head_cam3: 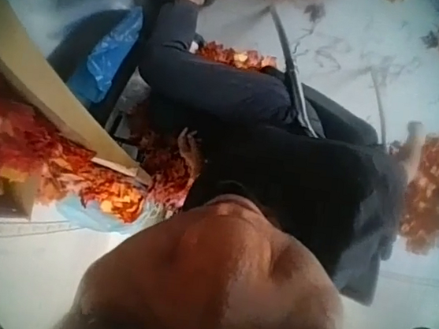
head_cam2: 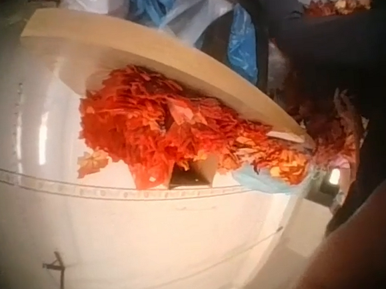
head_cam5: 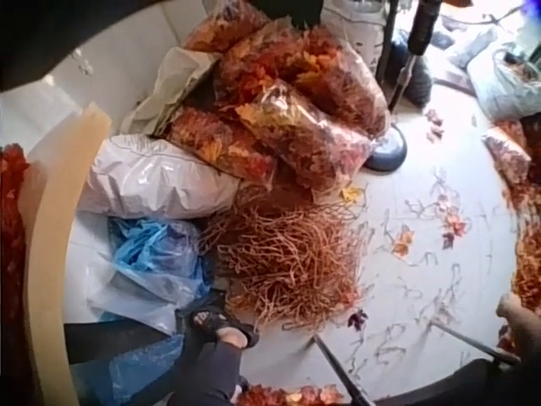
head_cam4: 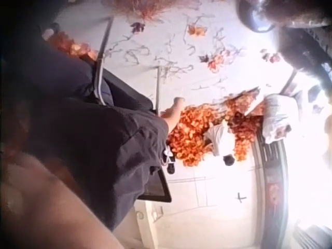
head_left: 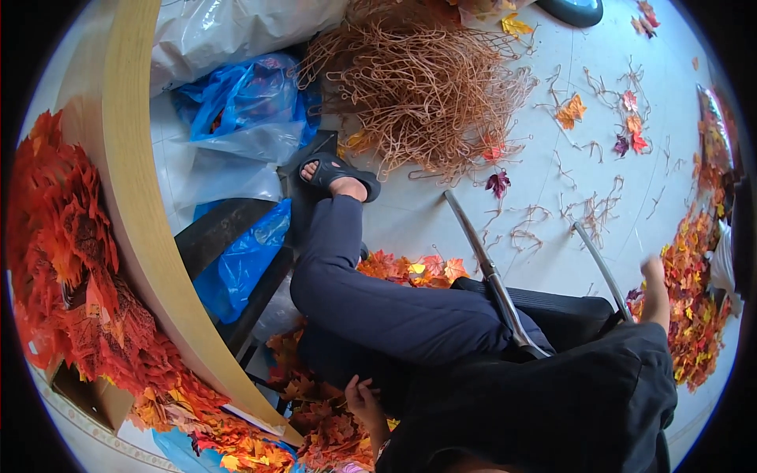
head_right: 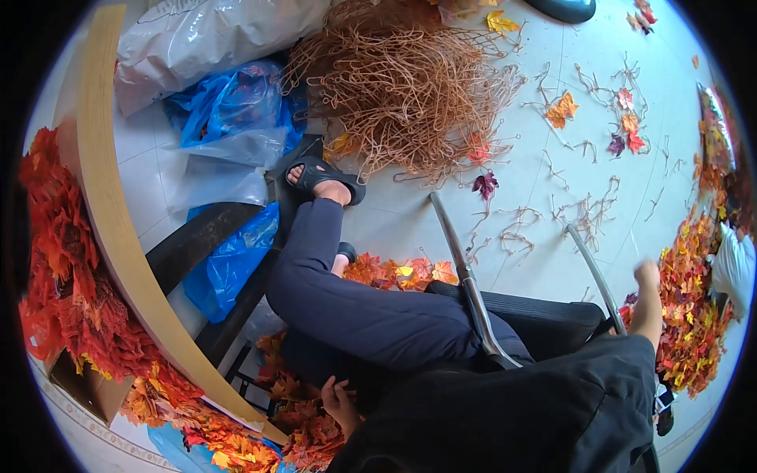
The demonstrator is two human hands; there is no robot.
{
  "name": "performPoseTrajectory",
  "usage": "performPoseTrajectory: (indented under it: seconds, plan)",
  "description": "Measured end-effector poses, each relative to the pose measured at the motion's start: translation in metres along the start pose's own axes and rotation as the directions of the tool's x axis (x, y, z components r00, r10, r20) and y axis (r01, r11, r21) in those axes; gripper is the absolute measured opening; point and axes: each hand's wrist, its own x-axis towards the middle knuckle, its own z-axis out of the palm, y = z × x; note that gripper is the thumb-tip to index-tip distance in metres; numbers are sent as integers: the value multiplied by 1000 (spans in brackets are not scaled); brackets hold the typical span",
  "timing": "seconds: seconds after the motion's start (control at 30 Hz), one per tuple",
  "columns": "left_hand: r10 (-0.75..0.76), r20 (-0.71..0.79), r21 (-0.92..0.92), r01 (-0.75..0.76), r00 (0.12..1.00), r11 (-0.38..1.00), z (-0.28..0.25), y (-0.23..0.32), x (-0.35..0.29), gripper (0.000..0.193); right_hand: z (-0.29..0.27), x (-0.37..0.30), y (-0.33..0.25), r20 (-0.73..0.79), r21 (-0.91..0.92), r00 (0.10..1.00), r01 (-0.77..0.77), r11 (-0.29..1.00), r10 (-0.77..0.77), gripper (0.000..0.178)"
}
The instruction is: The person assembles artificial autumn maple leaf branches by hand, attaching individual artificial leaves to plastic stems to create finished branches.
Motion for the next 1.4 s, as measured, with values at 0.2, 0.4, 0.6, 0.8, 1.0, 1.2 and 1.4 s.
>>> performPoseTrajectory:
  seconds: [0.2, 0.4, 0.6, 0.8, 1.0, 1.2, 1.4]
  plan:
    - [21, -19, 14, -20, 1000, 1000, -1, -2, -4, 24, -256, -8, -292, -707, 386, 676, 615, 687, -208, 15]
    - [-29, -74, 24, 31, 997, 999, -3, -1, -7, 25, -457, -52, -464, -879, 137, 349, 839, 527, -326, 31]
    - [-73, -45, 24, 75, 996, 997, 4, 10, -3, 26, -504, -66, -510, -643, 248, 669, 641, 726, -372, 35]
    - [-105, -17, 16, 105, 994, 994, 1, 18, -4, 26, -501, -77, -485, -953, 243, 304, 755, 609, 3, 15]
    - [-67, -58, -1, 67, 996, 998, 1, 12, -11, 25, -494, -238, -388, -999, -13, -26, 925, 380, 28, 12]
    - [-6, -86, -156, -7, 996, 988, 8, -4, -25, 24, -467, -360, -311, -979, -103, -142, 963, 250, 144, 22]
    - [228, -152, -237, -259, 962, 936, 13, 16, -36, 23, -443, -356, -322, -997, -69, -74, 975, 210, 19, 18]
